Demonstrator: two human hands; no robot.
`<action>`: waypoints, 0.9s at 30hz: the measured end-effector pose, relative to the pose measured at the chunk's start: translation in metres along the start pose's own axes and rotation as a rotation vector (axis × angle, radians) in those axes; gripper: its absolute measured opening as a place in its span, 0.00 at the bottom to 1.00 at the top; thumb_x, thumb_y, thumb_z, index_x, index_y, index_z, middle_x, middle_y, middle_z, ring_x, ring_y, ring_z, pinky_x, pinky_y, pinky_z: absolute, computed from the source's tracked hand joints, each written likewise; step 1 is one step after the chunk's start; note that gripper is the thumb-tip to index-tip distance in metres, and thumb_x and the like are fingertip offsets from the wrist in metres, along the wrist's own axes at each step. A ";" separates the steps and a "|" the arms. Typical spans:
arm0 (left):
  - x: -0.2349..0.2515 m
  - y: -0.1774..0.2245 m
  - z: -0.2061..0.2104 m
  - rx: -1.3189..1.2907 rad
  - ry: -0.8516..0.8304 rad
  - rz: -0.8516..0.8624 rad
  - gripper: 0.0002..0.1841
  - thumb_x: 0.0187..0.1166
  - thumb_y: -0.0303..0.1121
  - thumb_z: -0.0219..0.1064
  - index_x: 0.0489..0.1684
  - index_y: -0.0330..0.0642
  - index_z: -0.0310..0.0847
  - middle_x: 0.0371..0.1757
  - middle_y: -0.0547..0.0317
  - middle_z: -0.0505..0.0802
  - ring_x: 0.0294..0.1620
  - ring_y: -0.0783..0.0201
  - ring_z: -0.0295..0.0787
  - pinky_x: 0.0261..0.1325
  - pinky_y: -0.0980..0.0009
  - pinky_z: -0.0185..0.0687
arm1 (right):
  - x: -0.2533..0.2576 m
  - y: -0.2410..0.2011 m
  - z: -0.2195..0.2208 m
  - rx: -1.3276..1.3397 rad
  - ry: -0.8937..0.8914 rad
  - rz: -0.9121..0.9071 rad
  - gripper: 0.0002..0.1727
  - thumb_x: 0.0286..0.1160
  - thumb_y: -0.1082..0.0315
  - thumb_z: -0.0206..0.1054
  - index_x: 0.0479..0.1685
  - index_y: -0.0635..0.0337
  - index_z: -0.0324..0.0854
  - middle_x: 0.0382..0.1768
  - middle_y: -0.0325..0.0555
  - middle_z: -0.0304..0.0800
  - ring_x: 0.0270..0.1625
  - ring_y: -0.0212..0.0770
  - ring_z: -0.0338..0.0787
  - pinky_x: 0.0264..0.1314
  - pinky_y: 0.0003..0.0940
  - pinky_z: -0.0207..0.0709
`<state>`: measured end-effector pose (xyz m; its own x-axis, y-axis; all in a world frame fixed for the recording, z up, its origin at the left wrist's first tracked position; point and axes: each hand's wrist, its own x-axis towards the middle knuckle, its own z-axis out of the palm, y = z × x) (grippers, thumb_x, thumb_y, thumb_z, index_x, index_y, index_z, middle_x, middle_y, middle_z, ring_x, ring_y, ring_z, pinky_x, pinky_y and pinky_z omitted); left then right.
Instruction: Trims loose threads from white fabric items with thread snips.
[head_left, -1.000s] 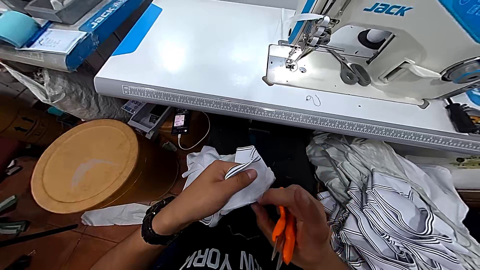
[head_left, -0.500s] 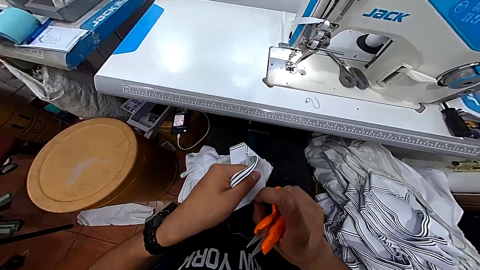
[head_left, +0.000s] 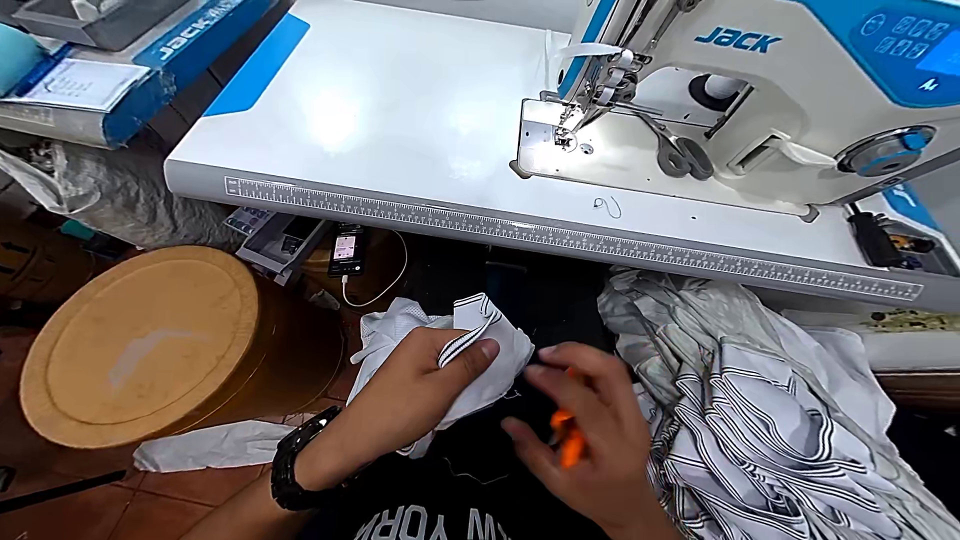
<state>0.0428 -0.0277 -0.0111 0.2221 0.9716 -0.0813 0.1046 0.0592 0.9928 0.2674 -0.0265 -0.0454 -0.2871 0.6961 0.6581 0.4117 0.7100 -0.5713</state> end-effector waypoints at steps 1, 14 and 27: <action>0.000 0.001 0.000 -0.001 0.003 -0.005 0.18 0.88 0.43 0.61 0.26 0.47 0.88 0.18 0.61 0.87 0.19 0.71 0.82 0.22 0.76 0.78 | -0.002 0.001 0.006 -0.035 0.015 -0.062 0.13 0.72 0.56 0.76 0.51 0.48 0.89 0.55 0.40 0.89 0.48 0.31 0.88 0.45 0.24 0.83; 0.011 -0.013 -0.002 -0.051 -0.134 -0.086 0.16 0.88 0.39 0.61 0.29 0.45 0.89 0.21 0.65 0.89 0.22 0.75 0.84 0.28 0.78 0.81 | 0.008 0.014 0.014 0.232 -0.147 -0.135 0.05 0.83 0.66 0.62 0.42 0.57 0.79 0.51 0.43 0.89 0.54 0.31 0.90 0.58 0.24 0.86; 0.009 0.001 -0.026 0.744 -0.305 0.497 0.02 0.73 0.37 0.70 0.35 0.52 0.87 0.29 0.73 0.89 0.28 0.77 0.84 0.26 0.75 0.82 | 0.034 0.094 -0.015 0.527 -0.369 0.281 0.28 0.67 0.54 0.77 0.68 0.48 0.79 0.63 0.31 0.88 0.43 0.21 0.85 0.41 0.21 0.81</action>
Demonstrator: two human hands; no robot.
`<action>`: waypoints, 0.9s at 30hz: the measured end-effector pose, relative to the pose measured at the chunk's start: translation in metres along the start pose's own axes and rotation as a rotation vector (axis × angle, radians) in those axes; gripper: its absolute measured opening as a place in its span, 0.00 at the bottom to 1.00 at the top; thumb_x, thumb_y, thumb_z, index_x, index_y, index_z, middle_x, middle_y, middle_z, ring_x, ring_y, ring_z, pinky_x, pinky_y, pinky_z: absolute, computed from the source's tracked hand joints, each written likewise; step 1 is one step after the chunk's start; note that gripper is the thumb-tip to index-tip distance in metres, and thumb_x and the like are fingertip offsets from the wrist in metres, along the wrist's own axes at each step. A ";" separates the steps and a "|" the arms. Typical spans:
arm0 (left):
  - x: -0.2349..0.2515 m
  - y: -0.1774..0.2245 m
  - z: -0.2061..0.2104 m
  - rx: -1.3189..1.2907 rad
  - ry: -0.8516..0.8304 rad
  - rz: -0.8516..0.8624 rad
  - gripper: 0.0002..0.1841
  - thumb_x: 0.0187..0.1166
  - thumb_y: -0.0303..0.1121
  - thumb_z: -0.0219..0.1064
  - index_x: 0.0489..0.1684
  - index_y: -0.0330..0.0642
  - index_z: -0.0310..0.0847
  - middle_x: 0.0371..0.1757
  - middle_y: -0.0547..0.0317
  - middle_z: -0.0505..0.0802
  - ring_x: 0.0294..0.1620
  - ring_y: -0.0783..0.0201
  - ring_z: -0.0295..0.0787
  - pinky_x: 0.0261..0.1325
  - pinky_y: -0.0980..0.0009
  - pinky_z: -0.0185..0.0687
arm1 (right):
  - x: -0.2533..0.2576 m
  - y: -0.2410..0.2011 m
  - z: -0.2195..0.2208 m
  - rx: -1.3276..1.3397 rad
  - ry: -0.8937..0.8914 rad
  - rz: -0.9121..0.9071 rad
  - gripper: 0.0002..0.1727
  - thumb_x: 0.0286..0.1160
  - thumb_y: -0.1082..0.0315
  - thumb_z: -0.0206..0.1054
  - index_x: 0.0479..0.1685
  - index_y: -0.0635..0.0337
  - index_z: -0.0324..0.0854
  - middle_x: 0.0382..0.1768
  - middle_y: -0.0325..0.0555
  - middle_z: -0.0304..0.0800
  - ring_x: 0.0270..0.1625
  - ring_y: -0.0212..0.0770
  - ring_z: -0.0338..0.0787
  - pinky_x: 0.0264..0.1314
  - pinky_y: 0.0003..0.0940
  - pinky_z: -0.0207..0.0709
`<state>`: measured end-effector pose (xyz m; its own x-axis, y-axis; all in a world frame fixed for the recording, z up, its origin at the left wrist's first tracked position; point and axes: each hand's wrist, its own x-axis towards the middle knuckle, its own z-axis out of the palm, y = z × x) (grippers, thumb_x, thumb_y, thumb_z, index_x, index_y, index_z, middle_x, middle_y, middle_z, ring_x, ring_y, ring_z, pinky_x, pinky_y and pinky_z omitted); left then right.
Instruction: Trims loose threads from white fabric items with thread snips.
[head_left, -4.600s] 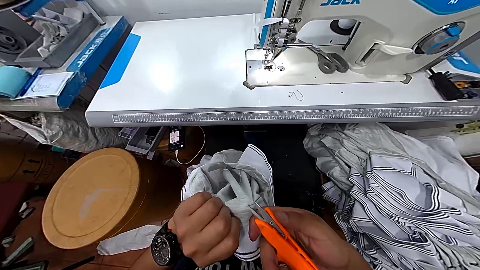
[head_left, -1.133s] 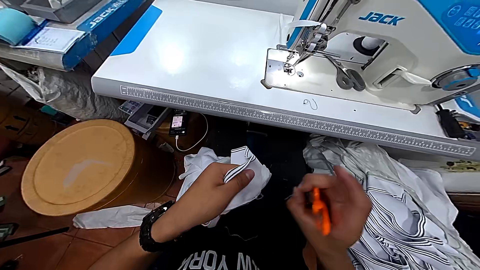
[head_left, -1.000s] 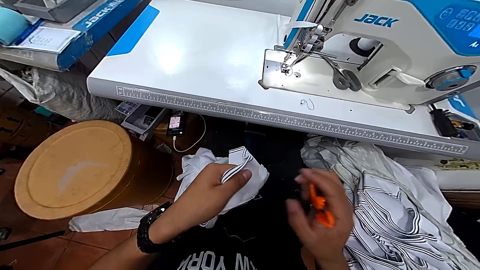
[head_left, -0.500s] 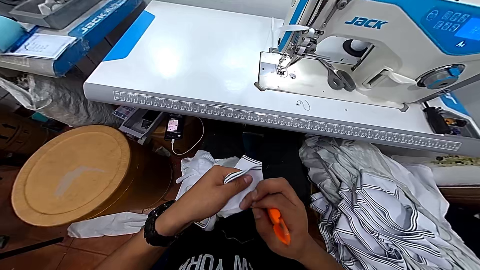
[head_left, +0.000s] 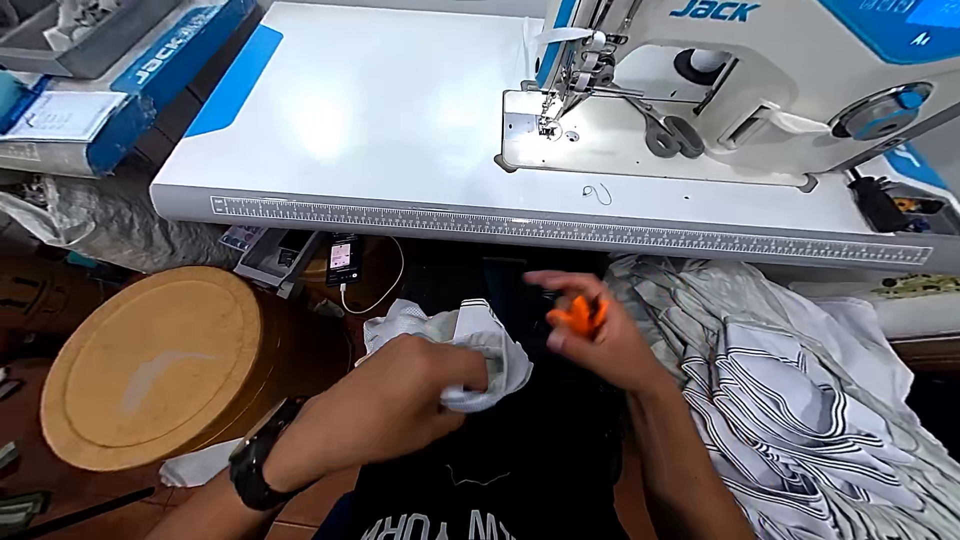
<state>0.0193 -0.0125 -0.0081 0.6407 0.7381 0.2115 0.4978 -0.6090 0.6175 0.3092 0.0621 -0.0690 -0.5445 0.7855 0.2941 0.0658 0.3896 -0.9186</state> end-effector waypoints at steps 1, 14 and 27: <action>-0.001 0.007 -0.002 0.185 0.003 0.116 0.04 0.78 0.34 0.64 0.36 0.50 0.85 0.32 0.68 0.89 0.27 0.71 0.86 0.24 0.70 0.81 | 0.007 -0.010 0.014 0.084 -0.166 -0.057 0.36 0.62 0.55 0.83 0.74 0.49 0.77 0.54 0.32 0.89 0.37 0.21 0.84 0.37 0.19 0.82; -0.037 0.020 0.022 0.617 0.556 0.312 0.07 0.89 0.30 0.52 0.41 0.44 0.73 0.30 0.56 0.82 0.30 0.59 0.78 0.35 0.67 0.75 | -0.064 -0.064 0.045 -0.668 0.234 -0.513 0.10 0.84 0.57 0.64 0.55 0.48 0.81 0.39 0.40 0.85 0.37 0.37 0.80 0.39 0.29 0.74; -0.041 0.019 0.008 0.709 0.402 0.536 0.08 0.83 0.23 0.58 0.31 0.40 0.75 0.26 0.56 0.77 0.28 0.58 0.70 0.33 0.65 0.65 | -0.048 -0.090 0.066 1.298 -0.530 0.437 0.24 0.93 0.49 0.50 0.71 0.57 0.75 0.45 0.49 0.92 0.39 0.38 0.93 0.39 0.31 0.89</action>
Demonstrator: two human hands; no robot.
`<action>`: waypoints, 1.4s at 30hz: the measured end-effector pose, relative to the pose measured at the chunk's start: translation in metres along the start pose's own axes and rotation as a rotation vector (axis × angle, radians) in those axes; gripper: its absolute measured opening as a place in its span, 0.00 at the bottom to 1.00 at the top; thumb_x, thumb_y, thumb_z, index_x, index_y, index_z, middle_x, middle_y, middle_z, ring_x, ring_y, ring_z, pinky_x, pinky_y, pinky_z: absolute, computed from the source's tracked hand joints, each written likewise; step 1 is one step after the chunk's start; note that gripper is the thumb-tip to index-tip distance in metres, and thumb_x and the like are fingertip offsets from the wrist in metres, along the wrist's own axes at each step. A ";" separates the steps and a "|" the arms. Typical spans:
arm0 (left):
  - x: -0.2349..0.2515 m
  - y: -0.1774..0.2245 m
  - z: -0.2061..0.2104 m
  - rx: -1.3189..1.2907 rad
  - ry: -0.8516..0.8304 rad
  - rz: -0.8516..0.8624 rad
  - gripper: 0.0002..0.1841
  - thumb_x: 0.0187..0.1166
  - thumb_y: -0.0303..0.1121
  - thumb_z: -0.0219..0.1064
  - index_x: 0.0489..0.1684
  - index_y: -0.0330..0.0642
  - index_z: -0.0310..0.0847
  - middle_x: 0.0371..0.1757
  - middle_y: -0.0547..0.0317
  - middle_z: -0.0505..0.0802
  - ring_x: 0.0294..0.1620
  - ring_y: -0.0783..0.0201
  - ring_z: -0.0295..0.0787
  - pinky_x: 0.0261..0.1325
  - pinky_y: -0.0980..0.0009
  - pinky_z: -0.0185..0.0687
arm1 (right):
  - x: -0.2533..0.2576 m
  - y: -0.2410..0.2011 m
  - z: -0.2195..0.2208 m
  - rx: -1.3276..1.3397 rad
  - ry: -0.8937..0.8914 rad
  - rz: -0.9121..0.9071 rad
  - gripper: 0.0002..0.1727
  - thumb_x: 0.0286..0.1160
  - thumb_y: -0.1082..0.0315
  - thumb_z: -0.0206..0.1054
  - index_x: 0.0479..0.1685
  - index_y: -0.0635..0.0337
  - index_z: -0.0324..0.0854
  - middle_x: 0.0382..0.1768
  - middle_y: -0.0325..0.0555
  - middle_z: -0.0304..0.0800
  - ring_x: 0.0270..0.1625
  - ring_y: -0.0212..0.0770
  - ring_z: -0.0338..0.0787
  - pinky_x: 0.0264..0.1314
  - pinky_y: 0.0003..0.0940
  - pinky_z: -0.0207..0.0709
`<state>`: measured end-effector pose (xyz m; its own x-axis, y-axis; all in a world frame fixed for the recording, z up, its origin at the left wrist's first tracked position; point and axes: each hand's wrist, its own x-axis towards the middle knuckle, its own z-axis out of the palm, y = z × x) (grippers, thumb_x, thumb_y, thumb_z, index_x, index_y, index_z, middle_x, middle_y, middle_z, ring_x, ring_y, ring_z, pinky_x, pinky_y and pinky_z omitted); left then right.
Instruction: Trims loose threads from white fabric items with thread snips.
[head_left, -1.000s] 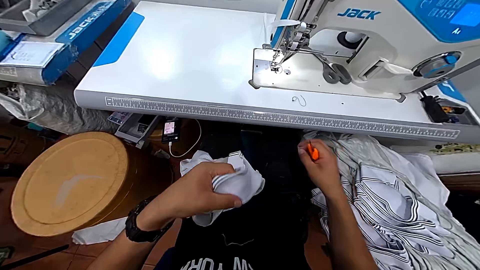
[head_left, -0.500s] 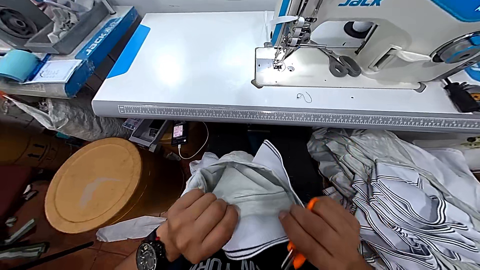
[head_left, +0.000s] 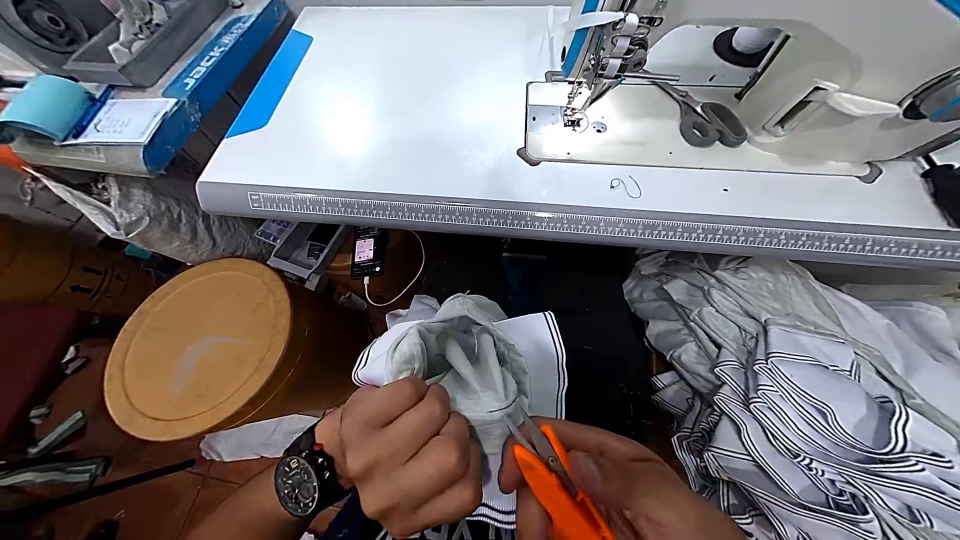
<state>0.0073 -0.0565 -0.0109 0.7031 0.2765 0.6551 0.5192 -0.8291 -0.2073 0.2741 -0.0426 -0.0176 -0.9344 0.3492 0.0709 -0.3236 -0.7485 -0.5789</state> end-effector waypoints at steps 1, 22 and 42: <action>0.000 -0.001 -0.001 -0.006 0.000 0.012 0.08 0.83 0.23 0.58 0.31 0.40 0.75 0.26 0.56 0.76 0.27 0.58 0.70 0.33 0.65 0.65 | -0.001 -0.001 0.000 0.021 0.007 0.008 0.24 0.93 0.49 0.50 0.71 0.57 0.75 0.45 0.49 0.92 0.38 0.38 0.93 0.38 0.30 0.88; 0.008 -0.010 0.000 0.017 -0.033 0.117 0.09 0.82 0.21 0.57 0.29 0.40 0.76 0.23 0.59 0.74 0.25 0.60 0.65 0.30 0.66 0.58 | -0.004 -0.005 -0.008 0.107 0.079 -0.066 0.25 0.91 0.48 0.52 0.69 0.56 0.79 0.42 0.50 0.93 0.36 0.38 0.94 0.33 0.29 0.89; 0.006 -0.010 0.015 0.032 -0.058 0.121 0.07 0.83 0.22 0.56 0.34 0.40 0.74 0.26 0.55 0.77 0.26 0.58 0.69 0.30 0.65 0.61 | 0.028 -0.005 -0.038 -1.238 0.530 -0.566 0.06 0.81 0.65 0.65 0.41 0.57 0.83 0.51 0.39 0.86 0.50 0.28 0.88 0.47 0.21 0.86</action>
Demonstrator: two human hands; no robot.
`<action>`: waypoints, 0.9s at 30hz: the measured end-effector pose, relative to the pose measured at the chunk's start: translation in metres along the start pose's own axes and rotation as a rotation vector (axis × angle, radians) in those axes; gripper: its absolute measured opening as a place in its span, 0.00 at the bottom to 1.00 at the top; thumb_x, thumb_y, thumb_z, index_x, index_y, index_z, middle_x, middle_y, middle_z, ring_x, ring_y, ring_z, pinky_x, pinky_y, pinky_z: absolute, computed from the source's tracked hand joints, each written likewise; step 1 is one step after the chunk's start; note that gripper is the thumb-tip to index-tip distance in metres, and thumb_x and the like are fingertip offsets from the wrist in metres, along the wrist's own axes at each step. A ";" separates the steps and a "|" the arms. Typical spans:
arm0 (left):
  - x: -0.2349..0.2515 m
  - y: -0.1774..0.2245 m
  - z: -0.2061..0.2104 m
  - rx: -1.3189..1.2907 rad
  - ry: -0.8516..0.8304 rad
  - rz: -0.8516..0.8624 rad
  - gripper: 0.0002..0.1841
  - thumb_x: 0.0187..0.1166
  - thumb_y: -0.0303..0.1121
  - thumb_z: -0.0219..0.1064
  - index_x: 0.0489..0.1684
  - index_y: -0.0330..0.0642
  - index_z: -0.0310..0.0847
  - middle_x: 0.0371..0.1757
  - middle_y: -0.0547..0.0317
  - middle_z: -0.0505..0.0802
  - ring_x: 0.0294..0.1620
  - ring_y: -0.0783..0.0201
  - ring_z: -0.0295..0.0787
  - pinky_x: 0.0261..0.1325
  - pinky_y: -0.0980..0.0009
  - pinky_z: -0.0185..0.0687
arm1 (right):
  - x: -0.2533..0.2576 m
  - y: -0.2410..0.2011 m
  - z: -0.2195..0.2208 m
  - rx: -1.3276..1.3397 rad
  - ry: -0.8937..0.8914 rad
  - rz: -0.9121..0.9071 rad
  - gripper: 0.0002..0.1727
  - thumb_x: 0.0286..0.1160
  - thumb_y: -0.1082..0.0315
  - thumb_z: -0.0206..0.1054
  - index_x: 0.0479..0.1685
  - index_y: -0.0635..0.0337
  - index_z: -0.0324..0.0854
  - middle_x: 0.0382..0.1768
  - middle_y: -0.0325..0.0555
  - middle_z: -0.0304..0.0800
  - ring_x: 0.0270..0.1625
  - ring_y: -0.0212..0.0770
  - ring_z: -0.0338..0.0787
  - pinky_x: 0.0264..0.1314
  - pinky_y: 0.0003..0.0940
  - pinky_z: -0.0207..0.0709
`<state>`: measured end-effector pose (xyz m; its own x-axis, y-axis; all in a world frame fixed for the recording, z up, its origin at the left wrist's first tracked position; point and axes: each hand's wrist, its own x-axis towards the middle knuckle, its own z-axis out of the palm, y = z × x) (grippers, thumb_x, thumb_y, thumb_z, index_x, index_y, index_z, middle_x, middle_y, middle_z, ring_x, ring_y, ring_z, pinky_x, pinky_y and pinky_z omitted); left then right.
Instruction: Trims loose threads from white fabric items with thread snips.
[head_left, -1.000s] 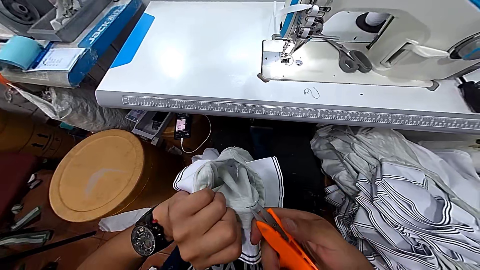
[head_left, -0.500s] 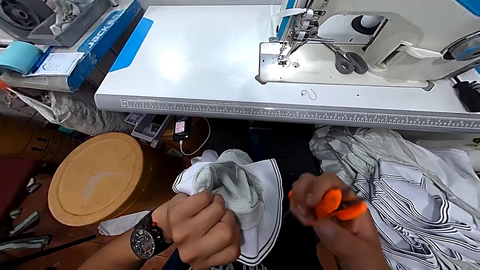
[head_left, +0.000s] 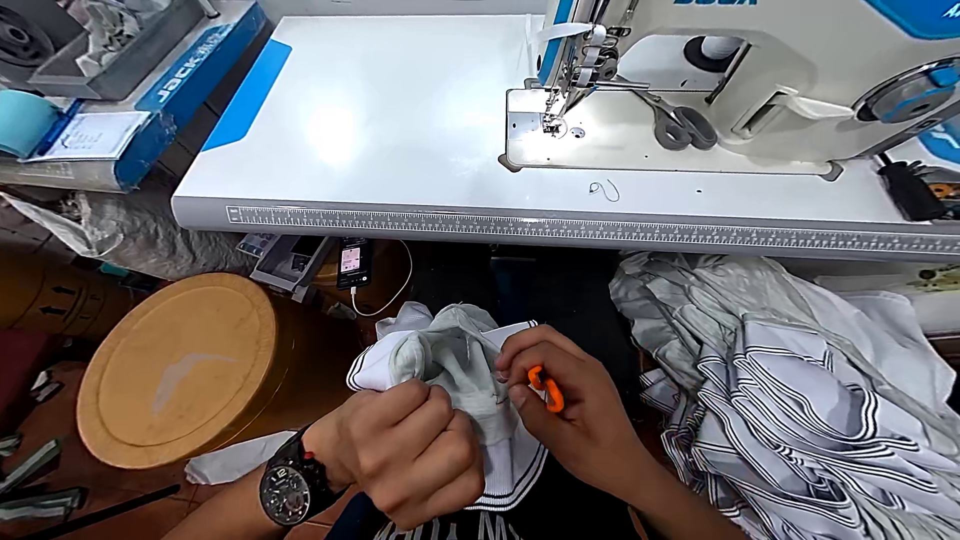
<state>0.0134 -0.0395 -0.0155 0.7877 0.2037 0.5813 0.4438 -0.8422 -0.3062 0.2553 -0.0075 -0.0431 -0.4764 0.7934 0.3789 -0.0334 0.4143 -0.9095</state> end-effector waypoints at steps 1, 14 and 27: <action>0.000 0.000 0.001 0.002 0.002 -0.004 0.07 0.83 0.22 0.56 0.34 0.40 0.74 0.26 0.56 0.77 0.26 0.58 0.69 0.29 0.65 0.61 | 0.001 0.001 -0.001 0.028 -0.018 0.025 0.06 0.82 0.63 0.66 0.42 0.56 0.83 0.52 0.38 0.86 0.50 0.28 0.87 0.47 0.22 0.85; -0.007 -0.002 0.008 0.015 -0.026 -0.068 0.07 0.84 0.23 0.55 0.34 0.40 0.74 0.26 0.55 0.78 0.26 0.57 0.71 0.27 0.65 0.64 | 0.003 0.013 0.001 0.041 0.061 -0.011 0.07 0.86 0.64 0.61 0.44 0.57 0.81 0.52 0.41 0.87 0.48 0.31 0.88 0.44 0.24 0.85; -0.013 -0.004 0.020 -0.084 -0.010 -0.135 0.09 0.86 0.25 0.52 0.33 0.42 0.72 0.26 0.56 0.79 0.25 0.57 0.73 0.26 0.65 0.66 | -0.018 0.104 -0.136 -0.962 0.033 0.001 0.11 0.78 0.74 0.59 0.49 0.70 0.85 0.59 0.60 0.88 0.57 0.55 0.93 0.55 0.51 0.89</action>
<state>0.0101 -0.0289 -0.0373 0.7276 0.3227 0.6054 0.5090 -0.8455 -0.1610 0.3796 0.0819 -0.1217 -0.4510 0.7998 0.3961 0.7090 0.5906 -0.3854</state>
